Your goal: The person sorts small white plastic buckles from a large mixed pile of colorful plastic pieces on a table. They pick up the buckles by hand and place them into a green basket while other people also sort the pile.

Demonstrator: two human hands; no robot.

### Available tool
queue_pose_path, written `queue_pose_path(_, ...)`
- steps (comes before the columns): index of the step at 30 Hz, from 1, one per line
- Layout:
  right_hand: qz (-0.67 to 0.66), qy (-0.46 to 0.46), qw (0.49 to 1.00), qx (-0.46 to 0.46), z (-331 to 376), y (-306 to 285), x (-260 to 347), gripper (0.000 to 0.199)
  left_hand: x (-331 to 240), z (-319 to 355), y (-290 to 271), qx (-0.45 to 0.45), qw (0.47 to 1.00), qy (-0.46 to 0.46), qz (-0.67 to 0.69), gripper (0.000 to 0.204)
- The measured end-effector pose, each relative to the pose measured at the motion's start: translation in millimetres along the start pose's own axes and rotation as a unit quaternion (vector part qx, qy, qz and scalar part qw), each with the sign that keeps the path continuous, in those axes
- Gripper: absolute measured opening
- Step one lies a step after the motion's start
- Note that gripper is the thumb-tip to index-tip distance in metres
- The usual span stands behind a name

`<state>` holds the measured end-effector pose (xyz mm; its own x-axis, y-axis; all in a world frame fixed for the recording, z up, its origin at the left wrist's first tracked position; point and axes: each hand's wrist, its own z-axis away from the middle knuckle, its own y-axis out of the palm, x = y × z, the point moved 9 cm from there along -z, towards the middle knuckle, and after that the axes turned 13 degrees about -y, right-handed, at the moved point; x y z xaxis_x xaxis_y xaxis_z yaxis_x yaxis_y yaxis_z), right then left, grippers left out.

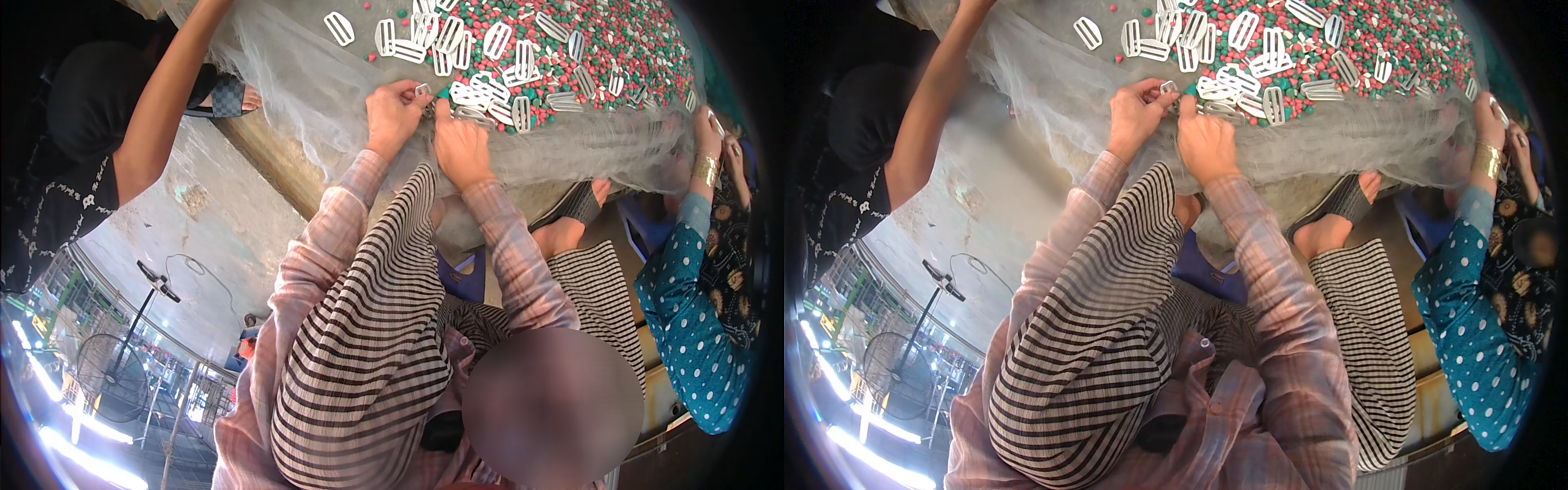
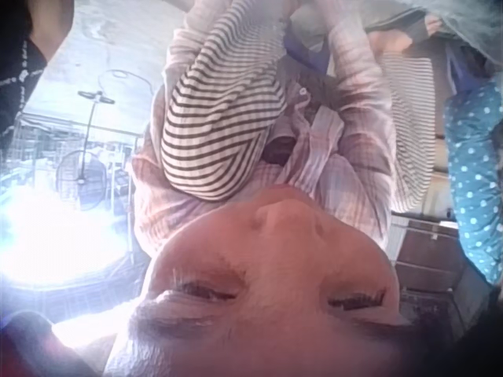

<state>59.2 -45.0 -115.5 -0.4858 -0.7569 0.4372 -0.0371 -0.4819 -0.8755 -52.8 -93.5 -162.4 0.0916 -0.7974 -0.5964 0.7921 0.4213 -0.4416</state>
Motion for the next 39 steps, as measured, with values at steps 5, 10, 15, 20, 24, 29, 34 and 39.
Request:
queue_pose_path(5,0.002,0.024,0.999,0.021,-2,6,-5,0.014,-11,3,1,0.005,1.0,0.03,-0.004,0.022)
queue_pose_path(10,-0.114,0.067,0.971,-0.199,40,-59,-18,0.01,5,6,-4,0.069,0.992,0.002,0.102,0.022)
queue_pose_path(15,-0.198,0.039,0.917,-0.345,3,-115,-38,0.01,-35,7,-43,0.244,0.868,-0.057,0.429,0.02)
queue_pose_path(20,-0.17,0.103,0.965,-0.17,-86,-90,-21,0.031,-80,-45,-99,0.087,0.936,-0.005,0.341,0.029)
queue_pose_path(24,-0.054,0.055,0.993,-0.092,-136,-45,6,0.041,-74,-76,-140,-0.336,0.922,0.061,-0.181,0.041)
queue_pose_path(29,-0.095,0.011,0.992,-0.082,-133,-32,4,0.019,-65,-80,-124,-0.227,0.955,0.072,-0.176,0.042)
queue_pose_path(34,-0.703,0.052,0.709,-0.013,-60,-52,-41,0.047,-61,-76,-115,-0.087,0.985,0.115,-0.093,0.03)
queue_pose_path(39,-0.728,0.137,0.663,-0.106,-43,-73,-89,0.031,-66,-77,-92,0.218,0.895,0.021,0.389,0.015)
